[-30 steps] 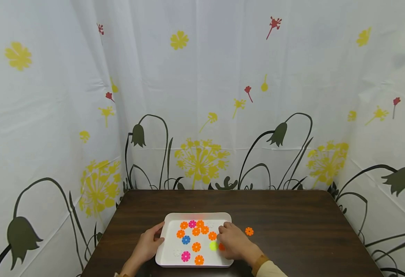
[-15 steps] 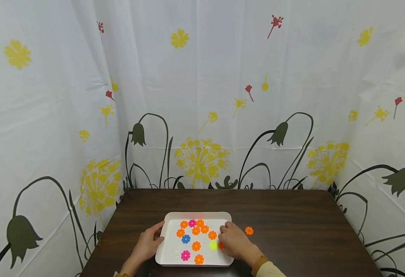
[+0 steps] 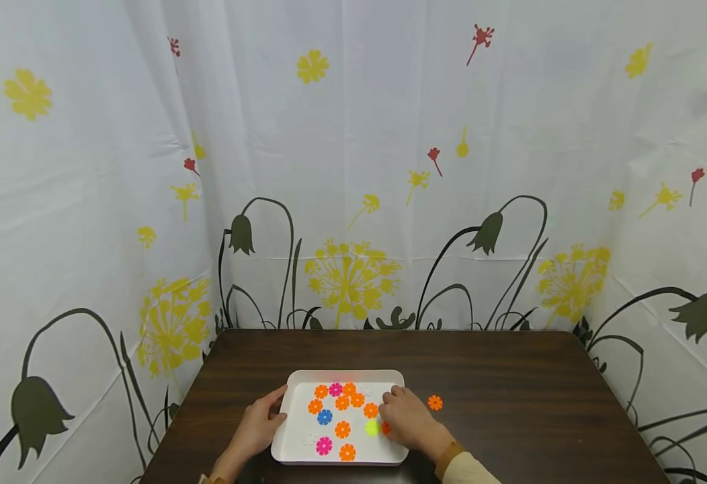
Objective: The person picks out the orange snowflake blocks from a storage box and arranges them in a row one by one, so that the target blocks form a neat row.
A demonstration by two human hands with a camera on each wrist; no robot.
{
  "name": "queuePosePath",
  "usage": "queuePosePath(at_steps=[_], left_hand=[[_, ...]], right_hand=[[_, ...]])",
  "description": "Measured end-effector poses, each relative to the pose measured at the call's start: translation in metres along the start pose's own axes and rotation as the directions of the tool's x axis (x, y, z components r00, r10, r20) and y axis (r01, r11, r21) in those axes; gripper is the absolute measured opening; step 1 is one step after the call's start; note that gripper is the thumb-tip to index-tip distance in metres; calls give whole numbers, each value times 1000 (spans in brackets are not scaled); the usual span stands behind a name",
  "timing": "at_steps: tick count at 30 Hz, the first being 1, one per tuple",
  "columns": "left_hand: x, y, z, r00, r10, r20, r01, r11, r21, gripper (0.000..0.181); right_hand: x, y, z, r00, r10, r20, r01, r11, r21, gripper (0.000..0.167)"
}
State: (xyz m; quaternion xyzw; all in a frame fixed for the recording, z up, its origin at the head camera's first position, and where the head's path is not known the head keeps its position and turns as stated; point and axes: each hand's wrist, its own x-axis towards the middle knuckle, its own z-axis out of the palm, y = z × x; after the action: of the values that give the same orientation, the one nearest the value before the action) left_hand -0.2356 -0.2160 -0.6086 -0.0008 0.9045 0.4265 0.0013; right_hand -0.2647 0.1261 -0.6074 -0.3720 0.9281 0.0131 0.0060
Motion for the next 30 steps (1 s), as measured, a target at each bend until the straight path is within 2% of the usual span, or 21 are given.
queuePosePath(at_steps=[8, 16, 21, 30], left_hand=[[0, 0, 1, 1000, -14, 1, 14, 1000, 11, 58], [1, 2, 1, 1000, -21, -13, 22, 999, 34, 58], [1, 1, 1, 1000, -21, -15, 21, 1000, 21, 58], [1, 3, 1, 1000, -20, -16, 20, 1000, 14, 58]], right_hand=[[1, -5, -1, 1000, -1, -14, 1, 1000, 28, 29], [-1, -7, -6, 1000, 0, -25, 2, 997, 73, 20], [-6, -4, -16, 993, -4, -116, 17, 994, 107, 18], [-15, 13, -31, 961, 78, -265, -36, 986, 161, 19]])
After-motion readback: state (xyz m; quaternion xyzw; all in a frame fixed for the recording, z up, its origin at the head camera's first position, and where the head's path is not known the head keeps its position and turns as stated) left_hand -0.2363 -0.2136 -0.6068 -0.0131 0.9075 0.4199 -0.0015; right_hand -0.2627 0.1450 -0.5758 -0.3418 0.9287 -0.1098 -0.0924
